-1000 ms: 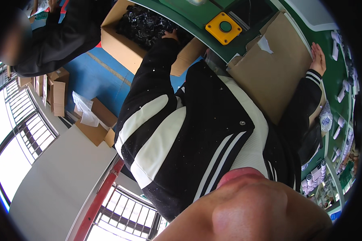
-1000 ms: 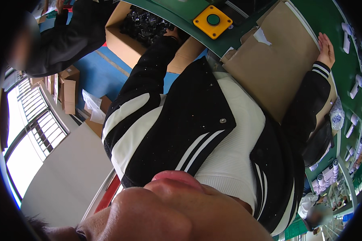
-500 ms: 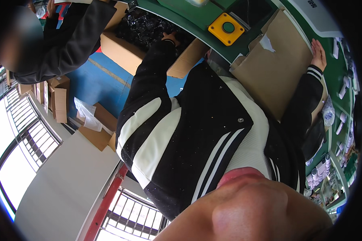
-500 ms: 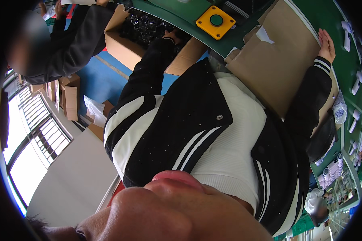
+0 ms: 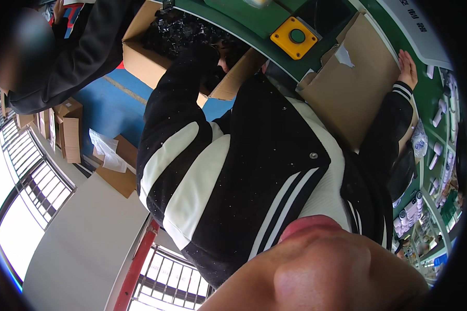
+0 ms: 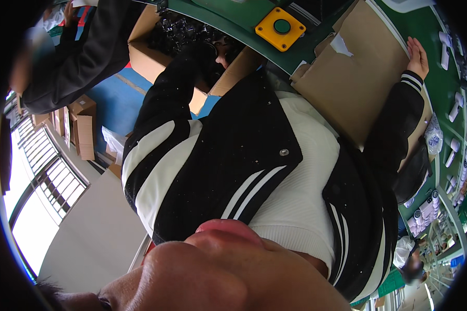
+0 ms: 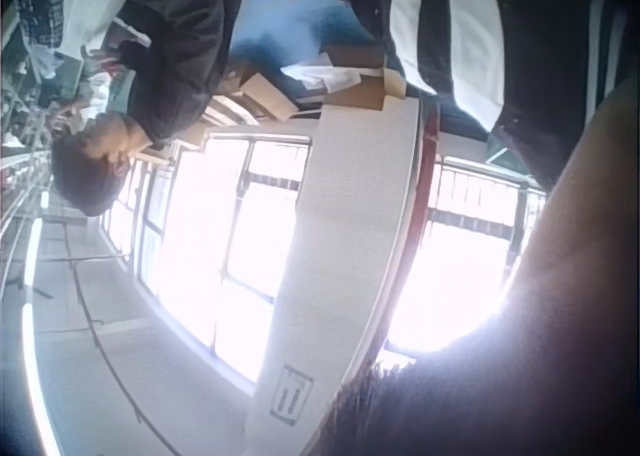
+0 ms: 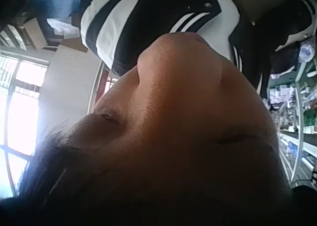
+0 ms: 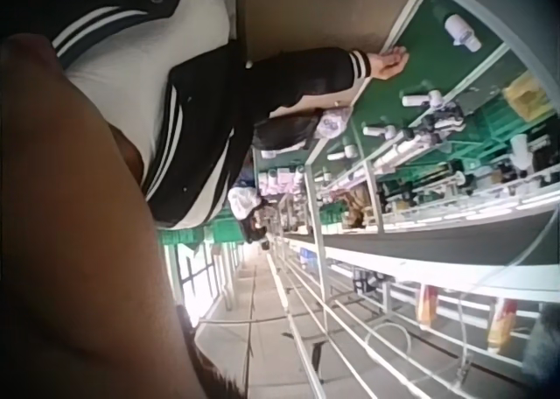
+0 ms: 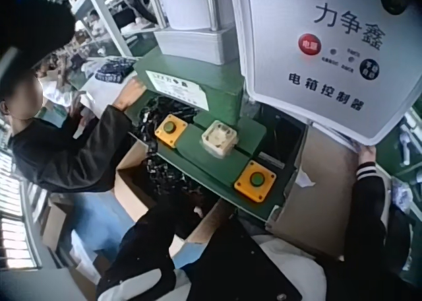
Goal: Assembling plastic components and internal parts of handheld miniature fans on a factory production line.
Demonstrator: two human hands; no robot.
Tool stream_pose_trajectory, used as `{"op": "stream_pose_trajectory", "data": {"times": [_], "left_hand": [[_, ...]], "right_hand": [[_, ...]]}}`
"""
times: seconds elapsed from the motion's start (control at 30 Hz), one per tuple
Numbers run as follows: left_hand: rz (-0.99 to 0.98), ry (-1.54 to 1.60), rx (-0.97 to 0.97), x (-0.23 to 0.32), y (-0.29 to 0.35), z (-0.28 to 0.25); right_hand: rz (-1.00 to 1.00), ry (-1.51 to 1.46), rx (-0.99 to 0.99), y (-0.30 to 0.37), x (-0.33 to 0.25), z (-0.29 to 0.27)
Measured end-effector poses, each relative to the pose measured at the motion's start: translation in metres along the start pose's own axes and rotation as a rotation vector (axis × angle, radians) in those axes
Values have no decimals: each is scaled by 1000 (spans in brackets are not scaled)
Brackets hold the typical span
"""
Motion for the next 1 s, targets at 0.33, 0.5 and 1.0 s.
{"op": "stream_pose_trajectory", "data": {"times": [0.33, 0.5, 1.0], "left_hand": [[-32, -57, -57, 14, 23, 28], [-44, -97, -106, 2, 26, 31], [132, 85, -166, 30, 73, 1]], "right_hand": [[-13, -22, 13, -2, 6, -8], [-31, -22, -5, -5, 2, -3], [-82, 5, 3, -3, -2, -6]]}}
Point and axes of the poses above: each hand's wrist, its own y-axis away from the middle knuckle, its own z-axis out of the palm, x = y × z, the point moved 10 cm from there along -y, towards the middle knuckle, and after that the axes turned 4 degrees about y, right-handed, at the moved point
